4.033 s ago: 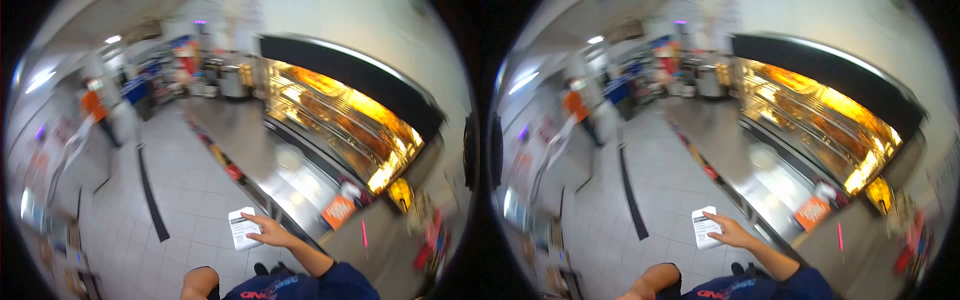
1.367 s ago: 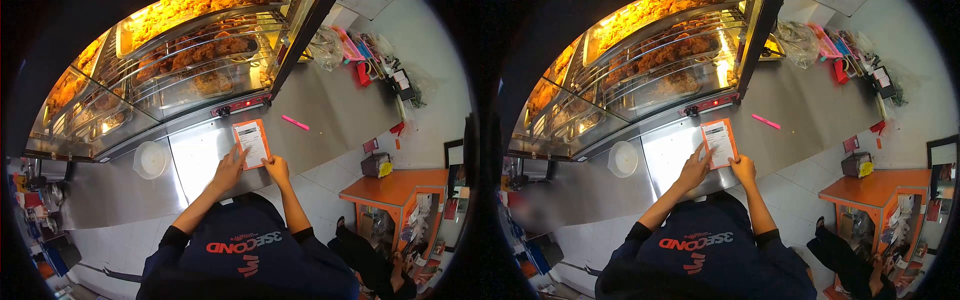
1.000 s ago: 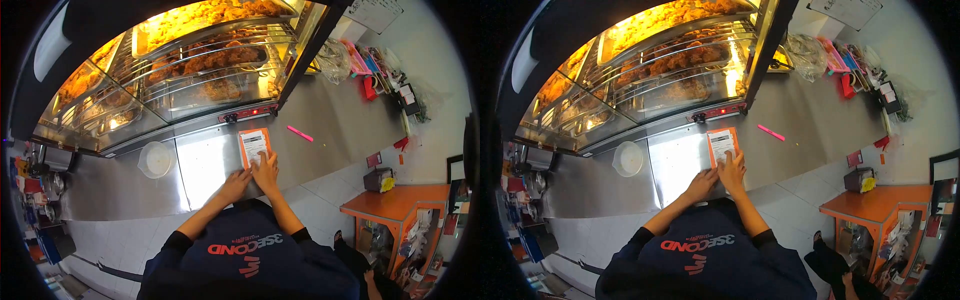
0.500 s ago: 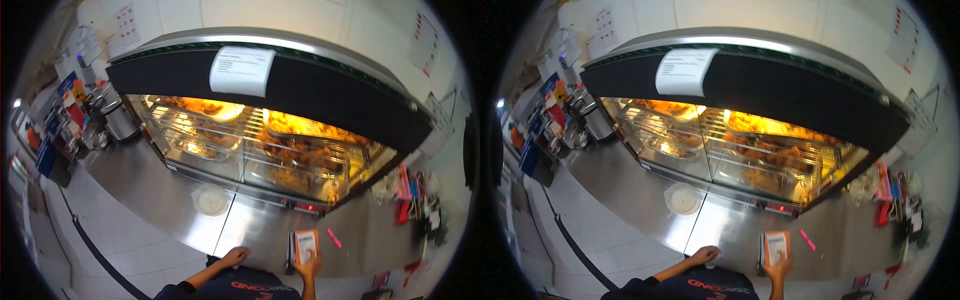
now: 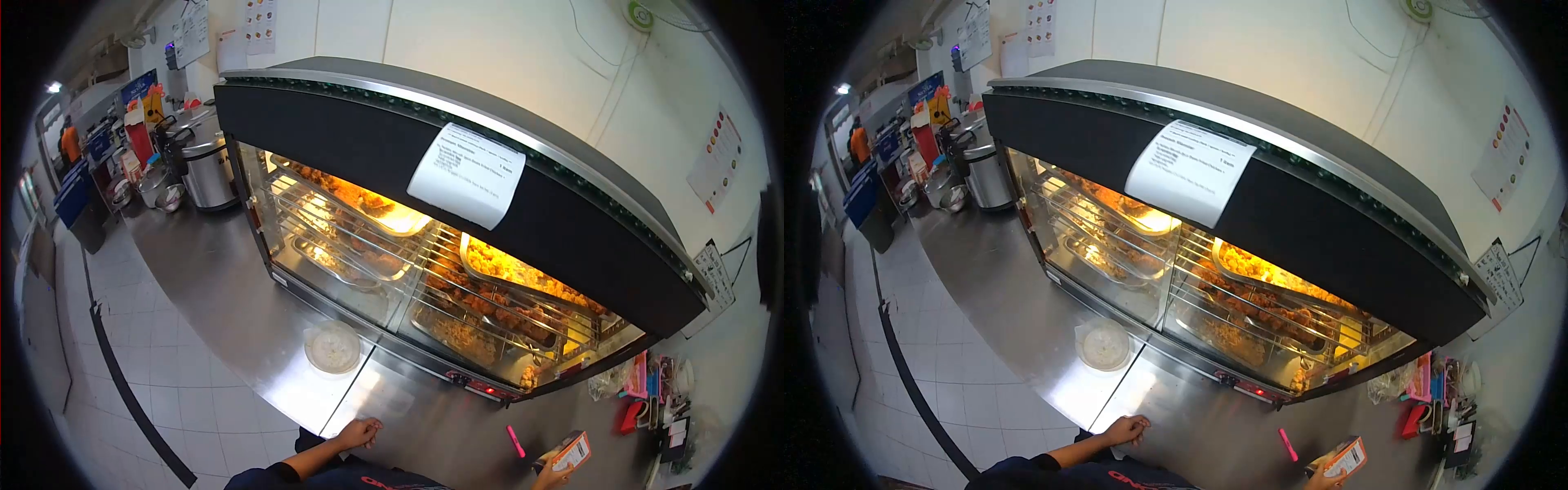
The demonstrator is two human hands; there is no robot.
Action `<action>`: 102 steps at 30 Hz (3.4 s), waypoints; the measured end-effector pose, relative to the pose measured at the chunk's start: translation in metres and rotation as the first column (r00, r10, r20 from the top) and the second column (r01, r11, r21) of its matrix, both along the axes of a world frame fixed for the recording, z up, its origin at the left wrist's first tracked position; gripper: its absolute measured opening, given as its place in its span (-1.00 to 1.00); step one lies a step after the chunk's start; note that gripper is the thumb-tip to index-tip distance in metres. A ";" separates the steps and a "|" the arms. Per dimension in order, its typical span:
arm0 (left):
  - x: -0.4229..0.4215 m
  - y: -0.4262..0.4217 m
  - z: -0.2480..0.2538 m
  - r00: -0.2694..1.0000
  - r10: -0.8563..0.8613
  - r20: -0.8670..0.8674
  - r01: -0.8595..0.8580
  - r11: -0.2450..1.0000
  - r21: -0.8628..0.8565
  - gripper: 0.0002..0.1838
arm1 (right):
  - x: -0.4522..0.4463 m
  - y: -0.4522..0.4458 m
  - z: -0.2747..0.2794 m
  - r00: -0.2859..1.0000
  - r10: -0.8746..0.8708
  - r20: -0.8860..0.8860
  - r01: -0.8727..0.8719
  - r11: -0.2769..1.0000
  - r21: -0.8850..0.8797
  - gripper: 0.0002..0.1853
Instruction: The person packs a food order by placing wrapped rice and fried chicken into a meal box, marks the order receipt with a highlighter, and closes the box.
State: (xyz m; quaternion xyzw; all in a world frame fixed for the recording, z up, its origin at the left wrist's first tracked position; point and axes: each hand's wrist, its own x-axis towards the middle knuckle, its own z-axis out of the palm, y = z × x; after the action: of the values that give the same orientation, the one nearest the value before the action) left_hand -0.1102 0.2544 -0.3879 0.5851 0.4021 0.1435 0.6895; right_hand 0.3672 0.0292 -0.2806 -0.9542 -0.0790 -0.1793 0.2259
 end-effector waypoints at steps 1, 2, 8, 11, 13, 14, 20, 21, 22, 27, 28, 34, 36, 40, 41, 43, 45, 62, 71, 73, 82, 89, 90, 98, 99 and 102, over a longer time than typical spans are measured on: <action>0.000 0.000 0.000 1.000 0.007 -0.001 -0.007 1.000 -0.006 -0.77 | 0.015 -0.001 -0.016 1.000 -0.008 -0.024 0.006 0.996 -0.084 -0.13; 0.000 0.001 0.001 1.000 0.014 -0.004 -0.014 1.000 -0.013 -0.77 | 0.028 -0.002 -0.032 0.998 -0.021 -0.053 0.013 0.989 -0.147 -0.13; 0.001 0.000 0.004 0.999 0.036 0.010 -0.037 0.998 0.054 -0.78 | 0.058 0.021 -0.079 0.998 -0.068 -0.016 0.058 0.938 -0.341 -0.12; 0.001 0.002 0.013 0.999 0.038 0.005 -0.038 0.999 0.014 -0.78 | 0.065 0.025 -0.092 0.993 -0.055 0.101 0.093 0.904 -0.418 -0.11; 0.001 0.004 0.020 1.000 0.031 0.004 -0.031 0.999 0.008 -0.78 | 0.068 0.024 -0.107 0.969 -0.009 0.246 0.129 0.868 -0.479 -0.11; 0.001 0.005 0.020 1.000 0.019 0.003 -0.019 1.000 0.024 -0.78 | 0.073 0.021 -0.120 0.931 0.046 0.363 0.160 0.841 -0.517 -0.10; -0.002 0.005 0.006 1.000 -0.002 0.005 0.002 0.999 0.032 -0.77 | 0.048 0.017 -0.144 0.943 0.094 0.319 0.111 0.815 -0.569 -0.14; -0.002 0.005 0.004 1.000 -0.006 0.009 0.006 1.000 0.026 -0.76 | 0.043 0.022 -0.132 0.987 0.025 0.157 0.066 0.834 -0.547 -0.13; -0.002 0.005 0.002 1.000 0.000 0.004 0.000 1.000 0.012 -0.76 | 0.029 0.036 -0.100 0.999 -0.038 -0.012 0.026 0.856 -0.517 -0.12; -0.002 0.007 0.002 1.000 0.001 0.026 -0.001 1.000 -0.014 -0.76 | 0.100 0.066 -0.084 0.976 -0.209 0.057 0.207 0.978 0.033 -0.52; -0.002 0.008 0.001 1.000 -0.001 0.029 0.001 1.000 -0.003 -0.76 | 0.065 0.097 -0.017 0.953 -0.170 0.252 0.128 0.976 0.176 -0.57; -0.003 0.013 0.000 0.999 -0.028 0.042 0.028 1.000 -0.008 -0.78 | -0.065 0.240 0.271 0.544 0.138 0.827 -0.731 0.561 0.387 -0.72; -0.003 0.013 0.001 0.998 -0.046 0.037 0.045 0.998 0.034 -0.78 | -0.127 0.277 0.330 0.381 0.234 0.894 -0.878 0.396 0.270 -0.80; -0.003 0.012 -0.005 0.996 -0.030 0.078 0.031 1.000 -0.005 -0.77 | -0.226 0.340 0.410 0.017 0.444 0.896 -0.995 0.092 -0.027 -0.76; -0.002 0.011 -0.011 0.996 -0.027 0.087 0.028 1.000 -0.015 -0.77 | -0.241 0.356 0.420 0.010 0.459 0.888 -0.999 0.042 -0.010 -0.75; -0.003 0.011 -0.011 0.997 -0.025 0.078 0.026 1.000 -0.008 -0.77 | -0.258 0.389 0.433 -0.033 0.456 0.890 -0.999 -0.053 -0.010 -0.76; -0.004 0.009 -0.012 0.998 -0.017 0.062 0.017 1.000 -0.007 -0.77 | -0.267 0.407 0.434 -0.087 0.467 0.880 -0.990 0.062 -0.130 -0.83; -0.008 0.006 -0.010 0.997 -0.027 0.076 0.027 1.000 0.005 -0.77 | -0.343 0.457 0.432 -0.152 0.453 0.879 -0.979 0.051 -0.195 -0.91; -0.122 -0.020 -0.058 0.845 -0.534 -0.014 0.524 0.833 -0.178 -0.51 | -0.413 0.498 0.425 -0.077 0.446 0.892 -0.989 0.082 -0.126 -0.92; -0.175 -0.030 -0.079 0.903 -0.417 -0.099 0.386 0.892 -0.235 -0.51 | -0.426 0.502 0.425 -0.039 0.437 0.899 -0.989 0.113 -0.097 -0.92; -0.468 -0.093 -0.103 0.625 0.441 -0.644 -0.692 0.694 -0.197 -0.52 | -0.445 0.518 0.408 0.131 0.293 0.947 -0.968 0.246 0.057 -0.90; -0.571 -0.128 -0.073 0.415 0.547 -0.727 -0.868 0.478 -0.135 -0.53 | -0.436 0.529 0.405 0.064 0.179 0.982 -0.957 0.290 0.009 -0.90; -0.572 -0.131 -0.075 0.422 0.544 -0.725 -0.865 0.481 -0.142 -0.53 | -0.435 0.530 0.405 0.054 0.175 0.983 -0.957 0.291 0.001 -0.91; -0.547 -0.098 -0.089 0.590 0.478 -0.650 -0.754 0.614 -0.233 -0.54 | -0.427 0.537 0.401 0.020 0.156 0.988 -0.952 0.305 -0.029 -0.87; -0.549 -0.091 -0.088 0.609 0.471 -0.638 -0.737 0.634 -0.234 -0.54 | -0.432 0.531 0.402 0.038 0.188 0.982 -0.946 0.323 -0.025 -0.88; -0.559 -0.066 -0.088 0.641 0.462 -0.612 -0.701 0.677 -0.224 -0.54 | -0.436 0.526 0.404 0.023 0.225 0.974 -0.946 0.321 -0.052 -0.87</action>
State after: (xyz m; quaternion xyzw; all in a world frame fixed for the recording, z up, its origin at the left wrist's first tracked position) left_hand -0.6690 0.1886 -0.4762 0.2611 0.7608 0.1091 0.5840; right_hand -0.0692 0.5557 0.1230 -0.3882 -0.5510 -0.5293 0.5153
